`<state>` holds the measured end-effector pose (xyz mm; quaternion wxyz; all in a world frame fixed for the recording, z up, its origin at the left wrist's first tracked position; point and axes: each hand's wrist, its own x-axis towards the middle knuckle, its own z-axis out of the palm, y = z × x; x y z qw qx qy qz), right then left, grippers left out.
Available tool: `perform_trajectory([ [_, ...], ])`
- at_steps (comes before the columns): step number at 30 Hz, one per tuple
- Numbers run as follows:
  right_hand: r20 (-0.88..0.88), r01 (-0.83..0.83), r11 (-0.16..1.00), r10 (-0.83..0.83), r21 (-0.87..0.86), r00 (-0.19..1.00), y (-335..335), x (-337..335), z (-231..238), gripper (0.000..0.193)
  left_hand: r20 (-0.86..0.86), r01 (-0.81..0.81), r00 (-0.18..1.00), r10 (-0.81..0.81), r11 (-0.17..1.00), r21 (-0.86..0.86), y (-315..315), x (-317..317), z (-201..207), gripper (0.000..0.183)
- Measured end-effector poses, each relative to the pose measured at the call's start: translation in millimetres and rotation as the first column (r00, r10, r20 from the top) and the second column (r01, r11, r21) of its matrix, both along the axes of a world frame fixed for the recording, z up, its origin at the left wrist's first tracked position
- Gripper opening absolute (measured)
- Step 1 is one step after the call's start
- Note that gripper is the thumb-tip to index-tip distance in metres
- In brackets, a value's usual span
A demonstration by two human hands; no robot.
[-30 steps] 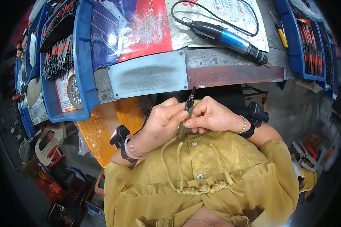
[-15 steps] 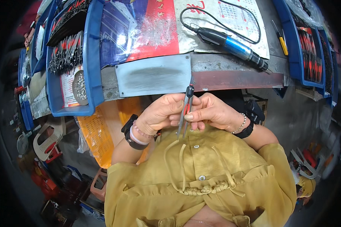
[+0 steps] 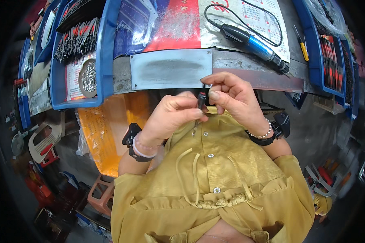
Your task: The person repeatedly picks small black electronic components from a yellow basket, uses a rotary tool to grind or shape them, and then uses pliers to trim or adjust them. The person places the finished components back into the basket and repeats the process.
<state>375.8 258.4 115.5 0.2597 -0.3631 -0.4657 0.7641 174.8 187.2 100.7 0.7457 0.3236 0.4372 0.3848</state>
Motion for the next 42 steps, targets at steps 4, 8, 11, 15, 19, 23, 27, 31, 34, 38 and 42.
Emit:
perform_trajectory([
  [4, -0.017, -0.122, 0.989, 0.123, 0.079, 0.992, -5, -13, -2, 0.017, -0.240, -0.154, 0.946, 0.218, 0.953, 0.262, -16, 11, 8, 0.014],
  [8, -0.080, -0.144, 0.990, 0.143, 0.003, 0.986, -19, -15, -5, 0.013, -0.027, -0.157, 0.987, 0.157, 0.987, 0.029, -29, 7, 13, 0.017],
  [11, -0.104, -0.033, 0.997, 0.026, -0.073, 0.994, -27, -16, -11, 0.014, 0.009, -0.136, 0.991, 0.136, 0.990, -0.025, -36, 6, 17, 0.020],
  [15, -0.045, -0.021, 1.000, 0.021, 0.016, 0.999, -34, -18, -16, 0.016, -0.024, -0.132, 0.991, 0.131, 0.990, -0.040, -42, 7, 16, 0.022],
  [19, -0.062, -0.044, 0.999, 0.043, -0.002, 0.997, -35, -18, -13, 0.013, 0.007, -0.130, 0.991, 0.131, 0.990, -0.045, -45, 6, 12, 0.021],
  [23, -0.051, 0.033, 0.997, -0.037, -0.076, 0.998, -35, -22, -16, 0.014, 0.101, -0.222, 0.967, 0.234, 0.969, -0.111, -49, 12, 10, 0.021],
  [27, -0.069, 0.012, 0.988, -0.023, -0.157, 0.997, -35, -22, -18, 0.012, 0.265, -0.163, 0.940, 0.214, 0.966, -0.201, -52, 9, 5, 0.023],
  [31, -0.073, -0.020, 0.978, 0.005, -0.209, 0.997, -33, -20, -18, 0.012, 0.348, -0.108, 0.912, 0.217, 0.946, -0.305, -55, 9, 0, 0.027],
  [34, -0.131, -0.056, 0.965, 0.023, -0.255, 0.991, -35, -23, -20, 0.016, 0.425, -0.082, 0.874, 0.234, 0.935, -0.344, -57, 10, -2, 0.033],
  [38, -0.100, -0.065, 0.966, 0.041, -0.252, 0.994, -40, -23, -24, 0.017, 0.519, -0.060, 0.802, 0.298, 0.903, -0.425, -62, 8, -2, 0.036],
  [42, -0.023, -0.068, 0.968, 0.064, -0.240, 0.998, -38, -26, -27, 0.017, 0.482, -0.126, 0.796, 0.365, 0.880, -0.458, -67, 10, -8, 0.036],
])
